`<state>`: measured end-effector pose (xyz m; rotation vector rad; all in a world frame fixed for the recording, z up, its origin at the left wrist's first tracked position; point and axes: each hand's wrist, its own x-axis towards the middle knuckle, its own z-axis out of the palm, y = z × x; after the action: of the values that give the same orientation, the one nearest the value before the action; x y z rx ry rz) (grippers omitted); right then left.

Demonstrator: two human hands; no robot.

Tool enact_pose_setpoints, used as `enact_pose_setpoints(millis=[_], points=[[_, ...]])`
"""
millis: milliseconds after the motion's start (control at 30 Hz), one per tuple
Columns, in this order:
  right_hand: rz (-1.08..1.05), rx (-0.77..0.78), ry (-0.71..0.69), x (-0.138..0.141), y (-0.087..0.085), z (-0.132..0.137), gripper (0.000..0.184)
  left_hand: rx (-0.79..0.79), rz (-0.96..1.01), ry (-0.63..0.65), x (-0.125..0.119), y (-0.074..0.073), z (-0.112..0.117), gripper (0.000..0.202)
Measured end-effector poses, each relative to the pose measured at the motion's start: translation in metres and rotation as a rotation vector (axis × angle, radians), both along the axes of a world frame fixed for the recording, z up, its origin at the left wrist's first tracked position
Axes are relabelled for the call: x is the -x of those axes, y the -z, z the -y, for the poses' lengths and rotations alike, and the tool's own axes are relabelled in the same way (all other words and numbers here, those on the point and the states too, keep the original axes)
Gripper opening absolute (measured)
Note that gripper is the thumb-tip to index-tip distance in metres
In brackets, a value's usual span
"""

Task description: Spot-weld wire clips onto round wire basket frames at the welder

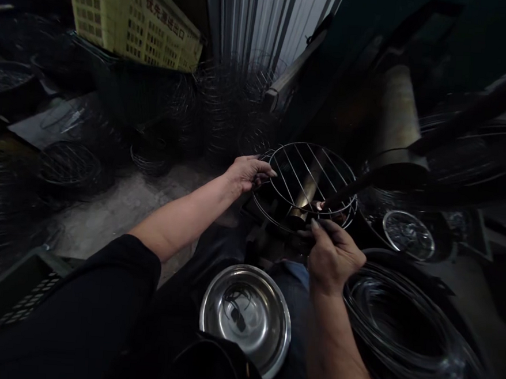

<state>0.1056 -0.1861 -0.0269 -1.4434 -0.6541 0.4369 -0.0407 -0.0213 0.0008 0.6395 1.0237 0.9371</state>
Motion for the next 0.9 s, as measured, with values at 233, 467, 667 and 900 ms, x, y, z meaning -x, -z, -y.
enact_pose_setpoints(millis=[233,467,667,900], points=[[-0.033,-0.019,-0.024,-0.002,-0.005,-0.004,0.024,0.018,-0.027,0.028,-0.005,-0.007,-0.004,0.036],[-0.075,-0.007,-0.022,-0.003,-0.008,-0.011,0.023,0.042,-0.122,0.009,-0.011,-0.015,-0.009,0.029],[0.033,0.238,-0.169,-0.015,-0.017,0.003,0.034,0.036,-0.13,0.015,-0.011,-0.012,-0.011,0.025],[0.038,0.243,-0.18,-0.014,-0.013,0.005,0.035,0.032,-0.132,0.011,-0.012,-0.009,-0.01,0.022]])
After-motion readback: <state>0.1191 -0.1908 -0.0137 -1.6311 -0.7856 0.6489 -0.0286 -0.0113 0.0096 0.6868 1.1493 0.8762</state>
